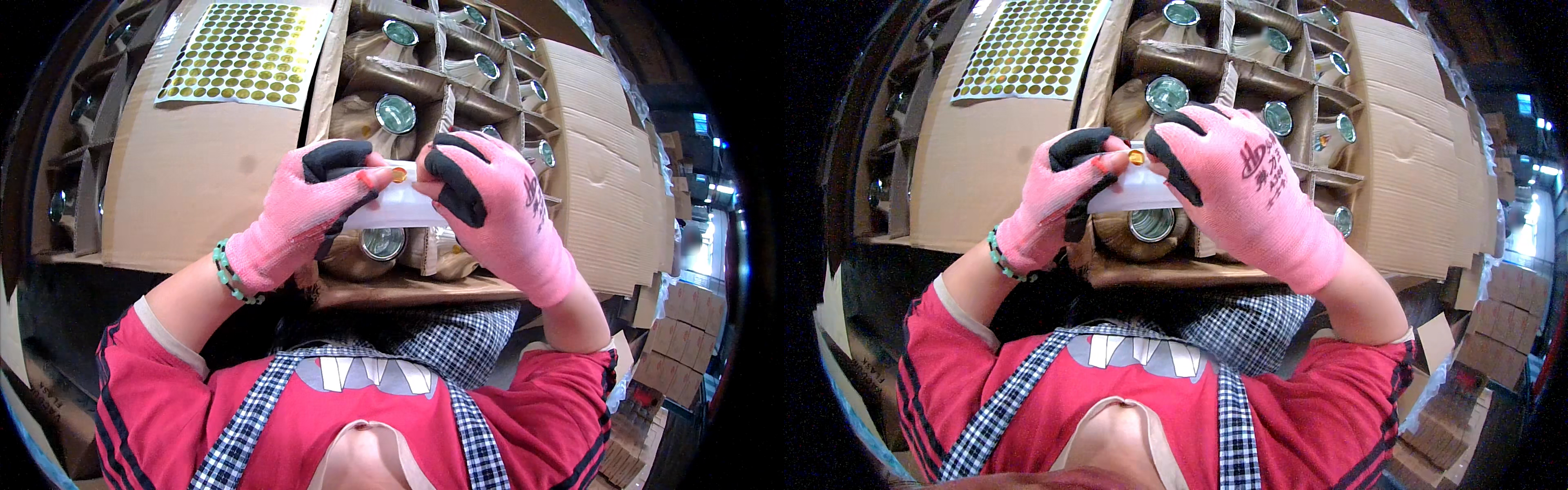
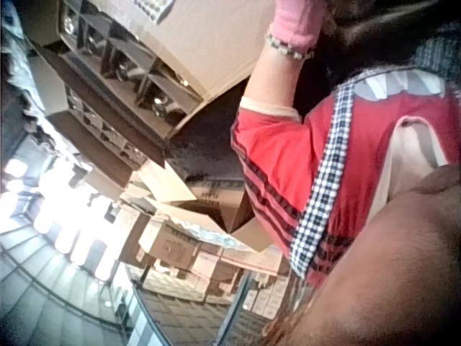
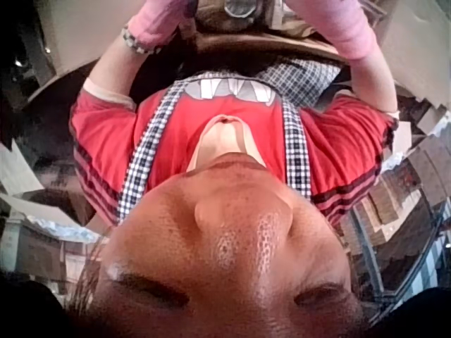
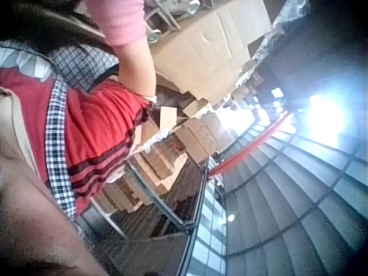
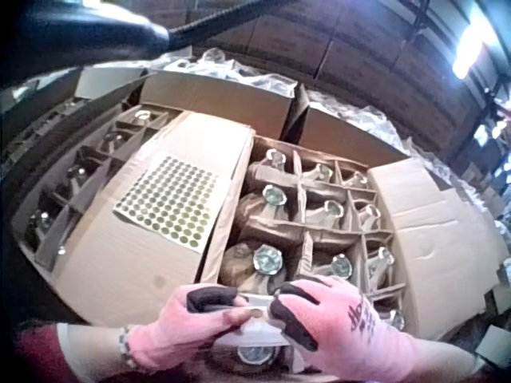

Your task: The person peels circular stickers from a sheet and applies them to the tops of glass jars arranged in a cardboard box. The person handles the sticker sheet and the jars one by one, pressing each sticker onto the jar surface.

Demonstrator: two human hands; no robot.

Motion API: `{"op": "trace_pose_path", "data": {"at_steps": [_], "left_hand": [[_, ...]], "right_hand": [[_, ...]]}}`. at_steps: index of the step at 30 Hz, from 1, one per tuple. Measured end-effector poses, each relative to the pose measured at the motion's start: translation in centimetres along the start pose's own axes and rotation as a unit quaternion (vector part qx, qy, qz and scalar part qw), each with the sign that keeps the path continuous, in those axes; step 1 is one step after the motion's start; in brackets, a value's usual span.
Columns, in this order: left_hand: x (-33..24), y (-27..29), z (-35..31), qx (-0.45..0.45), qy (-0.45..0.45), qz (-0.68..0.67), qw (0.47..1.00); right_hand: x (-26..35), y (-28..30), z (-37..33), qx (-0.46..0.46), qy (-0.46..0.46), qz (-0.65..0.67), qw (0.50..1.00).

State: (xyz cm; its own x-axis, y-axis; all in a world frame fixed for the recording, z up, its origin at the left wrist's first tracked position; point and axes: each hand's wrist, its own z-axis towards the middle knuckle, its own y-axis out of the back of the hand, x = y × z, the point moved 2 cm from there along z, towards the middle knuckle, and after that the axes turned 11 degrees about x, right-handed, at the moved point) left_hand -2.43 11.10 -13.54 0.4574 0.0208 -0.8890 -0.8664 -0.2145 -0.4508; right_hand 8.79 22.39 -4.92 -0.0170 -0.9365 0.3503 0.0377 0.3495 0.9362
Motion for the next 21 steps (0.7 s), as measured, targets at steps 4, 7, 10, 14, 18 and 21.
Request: {"op": "trace_pose_path", "data": {"at_steps": [4, 7, 10, 14, 18, 21], "left_hand": [[0.0, 0.2, 0.0, -0.019, 0.025, -0.003, 0.999], [0.0, 0.0, 0.5, -0.01, 0.057, 0.022, 0.998], [0.0, 0.2, 0.5, -0.02, 0.06, 0.042, 0.997], [-0.1, 0.1, 0.4, -0.025, 0.064, 0.038, 0.997], [-0.1, 0.2, 0.2, -0.024, 0.062, 0.028, 0.997], [0.1, 0.2, 0.3, -0.011, 0.065, 0.001, 0.998]], "right_hand": [[-5.1, 2.2, 1.4, -0.099, -0.024, 0.172, 0.98], [-15.4, 3.9, 2.9, -0.08, -0.162, 0.1, 0.979], [-21.4, 2.0, 4.9, 0.009, -0.208, -0.026, 0.978], [-23.6, -0.5, 7.2, 0.085, -0.24, -0.11, 0.961], [-23.3, -1.1, 8.3, 0.133, -0.309, -0.261, 0.905], [-23.3, -0.7, 8.0, 0.133, -0.33, -0.272, 0.894]]}}
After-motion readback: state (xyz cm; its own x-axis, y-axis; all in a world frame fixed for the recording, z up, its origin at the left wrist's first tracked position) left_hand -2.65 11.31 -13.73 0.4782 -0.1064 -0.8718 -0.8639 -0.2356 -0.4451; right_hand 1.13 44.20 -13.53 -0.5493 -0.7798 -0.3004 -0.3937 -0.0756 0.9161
